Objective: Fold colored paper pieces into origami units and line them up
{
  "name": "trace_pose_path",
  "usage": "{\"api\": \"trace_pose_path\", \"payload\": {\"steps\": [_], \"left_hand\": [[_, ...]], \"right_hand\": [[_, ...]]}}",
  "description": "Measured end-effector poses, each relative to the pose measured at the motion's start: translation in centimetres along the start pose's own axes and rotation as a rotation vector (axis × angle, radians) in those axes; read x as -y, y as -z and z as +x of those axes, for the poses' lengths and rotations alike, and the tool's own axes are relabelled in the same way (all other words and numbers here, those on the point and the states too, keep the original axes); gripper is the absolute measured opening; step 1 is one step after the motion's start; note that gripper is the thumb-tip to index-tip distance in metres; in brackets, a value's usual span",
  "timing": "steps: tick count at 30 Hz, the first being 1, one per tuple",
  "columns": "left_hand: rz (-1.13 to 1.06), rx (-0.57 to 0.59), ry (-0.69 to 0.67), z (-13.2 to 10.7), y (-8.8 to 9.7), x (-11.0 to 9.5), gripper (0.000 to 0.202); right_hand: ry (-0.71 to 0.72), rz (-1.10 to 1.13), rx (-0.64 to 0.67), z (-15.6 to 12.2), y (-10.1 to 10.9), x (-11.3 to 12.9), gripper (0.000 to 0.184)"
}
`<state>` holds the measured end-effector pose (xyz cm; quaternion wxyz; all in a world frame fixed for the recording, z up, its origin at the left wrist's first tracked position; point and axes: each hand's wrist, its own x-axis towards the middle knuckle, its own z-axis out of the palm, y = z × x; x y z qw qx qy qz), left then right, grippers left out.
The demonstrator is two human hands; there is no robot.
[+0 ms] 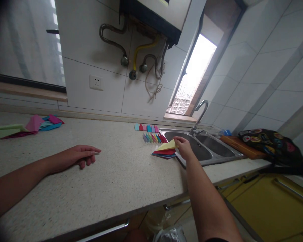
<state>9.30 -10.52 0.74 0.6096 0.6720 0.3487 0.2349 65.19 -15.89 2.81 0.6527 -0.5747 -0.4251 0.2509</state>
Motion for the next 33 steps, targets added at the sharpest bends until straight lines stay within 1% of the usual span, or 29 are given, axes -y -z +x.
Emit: {"api": "trace_pose_path", "payload": {"steps": [6, 13, 20, 24, 29, 33], "left_hand": [[0.0, 0.006, -0.003, 0.0, 0.0, 0.0, 0.05], [-0.002, 0.002, 0.009, 0.0, -0.2, -0.4, 0.05], [-0.019, 0.014, -0.002, 0.5, 0.1, 0.2, 0.051], [-0.014, 0.017, 0.005, 0.4, 0.1, 0.1, 0.05], [-0.021, 0.011, 0.007, 0.4, 0.0, 0.1, 0.05], [-0.031, 0.012, 0.007, 0.5, 0.1, 0.3, 0.051]], "right_hand": [[0.028, -0.102, -0.001, -0.2, -0.1, -0.3, 0.033], [0.031, -0.21, 0.038, -1.2, -0.4, 0.2, 0.035], [0.039, -0.277, 0.077, -1.2, -0.3, -0.1, 0.038], [0.048, -0.29, 0.084, -1.4, -0.2, -0.2, 0.039], [0.072, -0.301, 0.062, -1.9, -0.3, 0.0, 0.038], [0.126, -0.305, -0.02, -1.7, -0.3, 0.1, 0.037]]}}
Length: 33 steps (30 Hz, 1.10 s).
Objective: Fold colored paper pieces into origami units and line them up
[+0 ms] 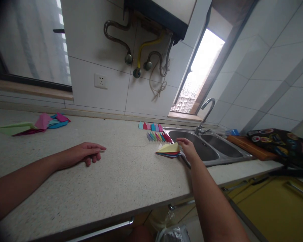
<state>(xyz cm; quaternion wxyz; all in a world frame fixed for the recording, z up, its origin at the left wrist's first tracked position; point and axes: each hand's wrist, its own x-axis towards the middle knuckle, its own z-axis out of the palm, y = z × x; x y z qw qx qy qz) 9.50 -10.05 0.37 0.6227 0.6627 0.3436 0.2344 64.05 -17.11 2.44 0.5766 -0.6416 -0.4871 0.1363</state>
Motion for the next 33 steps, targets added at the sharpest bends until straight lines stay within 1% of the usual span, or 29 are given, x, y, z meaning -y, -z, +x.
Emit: {"api": "trace_pose_path", "payload": {"steps": [2, 4, 6, 8, 10, 13, 16, 18, 21, 23, 24, 27, 29, 33], "left_hand": [[0.002, -0.001, -0.002, 0.1, 0.1, 0.1, 0.051], [0.003, 0.005, -0.006, 0.1, 0.1, 0.2, 0.051], [-0.001, 0.01, -0.009, 0.1, 0.2, 0.2, 0.051], [-0.007, 0.012, -0.01, 0.1, 0.3, 0.1, 0.05], [-0.01, 0.012, -0.012, 0.1, 0.3, 0.0, 0.05], [-0.022, 0.013, -0.01, 0.0, 0.2, -0.3, 0.048], [-0.052, 0.036, -0.004, -0.1, 0.3, -0.6, 0.047], [-0.065, 0.038, -0.008, -0.1, 0.4, -0.7, 0.046], [-0.074, 0.048, -0.006, -0.2, 0.5, -0.8, 0.046], [-0.083, 0.052, -0.004, -0.1, 0.5, -0.7, 0.045], [-0.088, 0.052, -0.004, -0.1, 0.5, -0.7, 0.045], [-0.097, 0.061, -0.008, 0.0, 0.6, -0.7, 0.045], [-0.107, 0.076, -0.007, 0.0, 0.7, -0.7, 0.045], [-0.136, 0.081, -0.01, 0.0, 0.6, -0.8, 0.045]], "right_hand": [[0.035, 0.001, -0.074, 0.3, -0.2, 0.4, 0.035], [0.088, -0.001, -0.156, 0.4, -0.8, 1.5, 0.032], [0.18, -0.042, -0.24, 0.2, -1.9, 3.4, 0.027], [0.294, -0.141, -0.27, -0.3, -3.5, 5.7, 0.023], [0.38, -0.186, -0.226, -1.0, -5.5, 8.2, 0.021], [0.486, -0.16, -0.132, -2.4, -8.8, 11.5, 0.02], [0.605, -0.158, -0.034, -4.0, -12.5, 14.0, 0.019], [0.7, -0.159, 0.072, -5.1, -15.2, 15.1, 0.02], [0.813, -0.15, 0.217, -6.8, -18.9, 15.7, 0.021], [0.85, -0.155, 0.274, -7.7, -20.7, 15.4, 0.021], [0.878, -0.2, 0.322, -7.9, -21.3, 15.1, 0.021], [0.932, -0.384, 0.446, -8.0, -22.1, 14.1, 0.021], [0.925, -0.434, 0.456, -7.6, -22.0, 13.6, 0.021], [0.925, -0.451, 0.458, -6.9, -21.7, 13.0, 0.021]]}}
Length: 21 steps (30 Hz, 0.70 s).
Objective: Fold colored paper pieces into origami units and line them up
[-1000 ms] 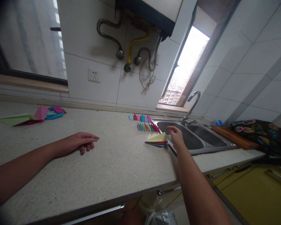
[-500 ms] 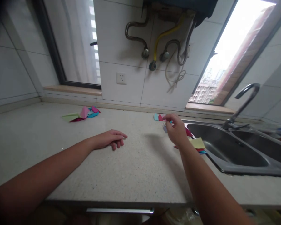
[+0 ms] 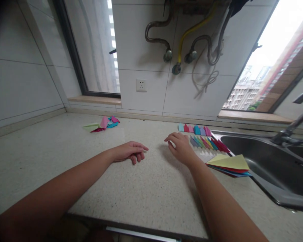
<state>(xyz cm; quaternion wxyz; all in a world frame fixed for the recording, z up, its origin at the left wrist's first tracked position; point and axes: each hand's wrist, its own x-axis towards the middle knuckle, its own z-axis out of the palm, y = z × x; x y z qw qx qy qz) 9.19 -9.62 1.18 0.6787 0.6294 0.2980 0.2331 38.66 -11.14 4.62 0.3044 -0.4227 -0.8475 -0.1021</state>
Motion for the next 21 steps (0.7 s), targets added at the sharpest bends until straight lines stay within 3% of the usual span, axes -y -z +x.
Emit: {"api": "trace_pose_path", "payload": {"steps": [3, 5, 9, 12, 16, 21], "left_hand": [[0.085, -0.038, -0.036, -0.1, 0.5, -0.2, 0.045], [0.212, -0.129, -0.065, -0.4, 1.8, -0.6, 0.043], [0.581, -0.512, -0.119, -2.1, 6.9, -1.3, 0.034], [0.845, -0.853, -0.05, -4.2, 11.4, -1.7, 0.031], [0.927, -1.029, 0.028, -6.3, 15.4, -1.2, 0.032], [1.043, -1.112, 0.066, -6.5, 16.9, 0.3, 0.031]], "right_hand": [[0.015, 0.003, 0.015, -0.1, -0.1, 0.0, 0.02], [0.028, 0.007, 0.035, -0.2, -0.2, 0.2, 0.02], [0.05, 0.03, 0.069, -0.4, -0.5, 0.6, 0.019], [0.064, 0.053, 0.089, -0.5, -0.6, 0.9, 0.019], [0.075, 0.068, 0.109, -0.4, -0.7, 1.1, 0.019], [0.093, 0.087, 0.14, -0.4, -1.1, 1.2, 0.02]]}}
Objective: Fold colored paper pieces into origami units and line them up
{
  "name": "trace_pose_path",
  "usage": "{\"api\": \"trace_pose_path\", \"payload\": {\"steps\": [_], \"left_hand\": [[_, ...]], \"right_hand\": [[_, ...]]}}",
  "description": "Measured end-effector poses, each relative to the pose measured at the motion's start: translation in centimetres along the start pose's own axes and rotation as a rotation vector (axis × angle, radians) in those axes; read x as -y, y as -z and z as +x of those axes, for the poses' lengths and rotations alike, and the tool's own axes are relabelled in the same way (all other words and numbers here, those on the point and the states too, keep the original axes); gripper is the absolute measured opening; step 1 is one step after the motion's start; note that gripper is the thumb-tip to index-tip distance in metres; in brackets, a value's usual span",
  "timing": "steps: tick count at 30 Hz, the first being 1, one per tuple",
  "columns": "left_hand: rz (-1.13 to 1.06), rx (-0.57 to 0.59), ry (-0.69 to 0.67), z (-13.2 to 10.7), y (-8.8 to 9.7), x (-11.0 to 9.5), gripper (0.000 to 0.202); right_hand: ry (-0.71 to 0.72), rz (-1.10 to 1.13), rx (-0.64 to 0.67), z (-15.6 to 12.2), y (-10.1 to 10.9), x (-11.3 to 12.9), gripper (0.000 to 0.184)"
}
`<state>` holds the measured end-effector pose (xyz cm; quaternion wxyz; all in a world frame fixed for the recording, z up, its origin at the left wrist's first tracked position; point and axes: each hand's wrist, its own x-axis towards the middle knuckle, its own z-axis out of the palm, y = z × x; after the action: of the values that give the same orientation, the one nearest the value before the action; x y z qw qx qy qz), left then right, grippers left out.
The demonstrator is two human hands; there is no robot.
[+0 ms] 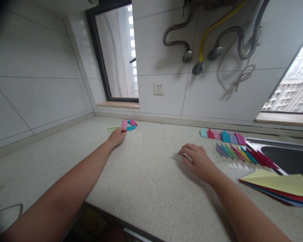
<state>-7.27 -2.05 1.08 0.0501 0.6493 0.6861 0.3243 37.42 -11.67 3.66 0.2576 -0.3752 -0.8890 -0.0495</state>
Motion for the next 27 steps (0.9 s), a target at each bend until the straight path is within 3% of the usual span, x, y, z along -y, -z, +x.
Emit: {"api": "trace_pose_path", "payload": {"steps": [8, 16, 22, 27], "left_hand": [[0.19, -0.059, -0.052, 2.5, 0.6, 0.4, 0.034], [0.347, 0.058, 0.007, 6.3, 1.4, 0.9, 0.039], [0.384, 0.157, 0.003, 7.4, 0.5, 1.2, 0.045], [0.381, 0.178, 0.009, 7.7, 0.2, 1.3, 0.037]], "right_hand": [[0.02, 0.036, 0.062, 0.0, -1.4, -0.6, 0.019], [0.006, 0.065, 0.125, 0.2, -1.7, -0.9, 0.019], [-0.009, 0.074, 0.158, 0.3, -1.7, -1.1, 0.02], [-0.019, 0.083, 0.175, 0.3, -1.6, -0.9, 0.021]]}}
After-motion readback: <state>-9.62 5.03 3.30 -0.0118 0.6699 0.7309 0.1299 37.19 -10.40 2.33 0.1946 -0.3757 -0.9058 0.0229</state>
